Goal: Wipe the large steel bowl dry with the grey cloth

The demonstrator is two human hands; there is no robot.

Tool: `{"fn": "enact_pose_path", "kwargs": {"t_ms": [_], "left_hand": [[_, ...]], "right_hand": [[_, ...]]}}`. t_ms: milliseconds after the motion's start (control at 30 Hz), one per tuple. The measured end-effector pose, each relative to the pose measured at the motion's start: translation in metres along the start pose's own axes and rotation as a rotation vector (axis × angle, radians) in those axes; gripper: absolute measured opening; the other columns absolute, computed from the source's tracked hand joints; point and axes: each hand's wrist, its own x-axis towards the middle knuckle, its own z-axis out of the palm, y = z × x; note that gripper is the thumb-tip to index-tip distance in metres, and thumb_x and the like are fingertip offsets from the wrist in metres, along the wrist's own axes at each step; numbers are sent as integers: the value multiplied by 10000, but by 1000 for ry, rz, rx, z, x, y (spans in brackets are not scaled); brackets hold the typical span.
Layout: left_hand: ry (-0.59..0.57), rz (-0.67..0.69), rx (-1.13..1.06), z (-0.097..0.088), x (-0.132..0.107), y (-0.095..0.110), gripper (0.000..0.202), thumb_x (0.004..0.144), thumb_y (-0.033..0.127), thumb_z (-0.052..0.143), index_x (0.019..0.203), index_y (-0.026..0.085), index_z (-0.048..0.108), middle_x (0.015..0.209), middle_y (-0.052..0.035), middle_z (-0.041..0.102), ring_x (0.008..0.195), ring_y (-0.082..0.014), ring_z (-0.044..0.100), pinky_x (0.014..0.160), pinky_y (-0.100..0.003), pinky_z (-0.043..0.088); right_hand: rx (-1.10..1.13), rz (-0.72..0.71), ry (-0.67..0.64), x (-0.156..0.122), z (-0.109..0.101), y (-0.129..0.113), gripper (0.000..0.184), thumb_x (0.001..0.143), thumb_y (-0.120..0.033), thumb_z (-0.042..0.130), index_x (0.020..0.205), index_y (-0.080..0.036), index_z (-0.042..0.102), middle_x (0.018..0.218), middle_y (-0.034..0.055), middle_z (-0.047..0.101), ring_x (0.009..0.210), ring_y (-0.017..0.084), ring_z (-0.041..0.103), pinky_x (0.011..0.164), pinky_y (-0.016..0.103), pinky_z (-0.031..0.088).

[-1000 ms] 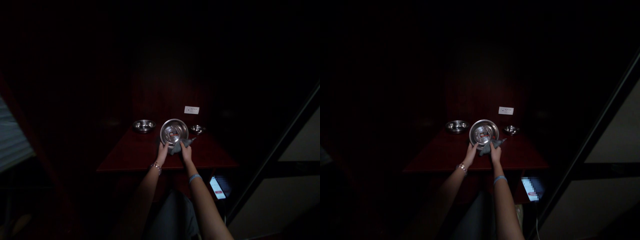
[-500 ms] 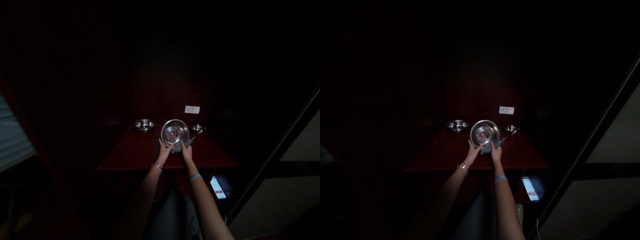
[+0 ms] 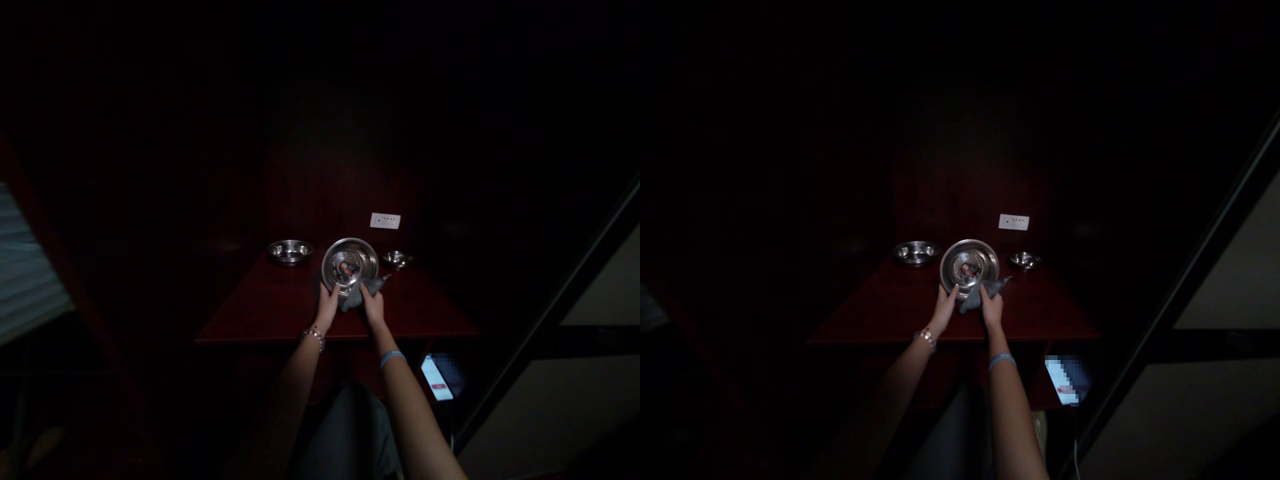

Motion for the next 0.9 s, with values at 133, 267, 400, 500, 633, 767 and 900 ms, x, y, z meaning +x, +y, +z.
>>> {"fn": "enact_pose_path", "kwargs": {"t_ms": [133,267,400,500,633,767,900], "left_hand": [[80,-24,-28,-2,3,0,497,943,333,518,1406,175,430,1484,-122,510,1380,-199,469,1182,-337,307],[87,-40,-47,-2,3,3,575,934,362,549,1447,171,371,1513,-136,472,1370,-209,482,1177,-344,320],[20,-30,-32,0,-2,5,630,835,266,687,1403,177,427,1441,-132,551,1317,-225,535,1171,-361,330],[0,-15,12,0,-3,3,599,779,189,717,1334,179,494,1400,-117,589,1307,-226,540,1178,-383,315],[2,-6,41,-2,-1,-1,544,780,141,681,1300,171,524,1375,-115,608,1285,-216,554,1184,-388,302],[14,0,36,-2,2,-3,489,790,138,664,1265,181,559,1344,-100,631,1298,-217,543,1170,-386,321],[32,-14,25,-3,3,-5,445,809,175,659,1245,173,575,1336,-111,635,1292,-223,549,1162,-383,325]], "right_hand": [[8,1,-19,0,1,-1,484,711,-498,721,979,-97,760,997,137,773,978,281,720,849,333,551],[-2,5,-18,1,1,0,481,715,-503,715,969,-97,758,993,139,774,973,277,723,839,323,552],[-24,2,-3,1,0,2,470,731,-500,704,974,-102,755,1016,148,770,983,274,726,852,320,549],[-29,-7,-4,1,0,2,456,741,-500,695,967,-108,756,1000,145,774,971,270,730,846,318,552],[-37,-14,-1,1,0,2,454,741,-496,697,969,-108,755,993,144,775,962,276,732,853,327,552],[-49,-20,-13,1,0,2,463,739,-504,701,969,-105,755,976,140,778,966,280,730,850,331,553],[-46,-28,-26,1,0,1,447,738,-497,703,959,-112,757,966,133,780,958,277,731,844,325,555]]}}
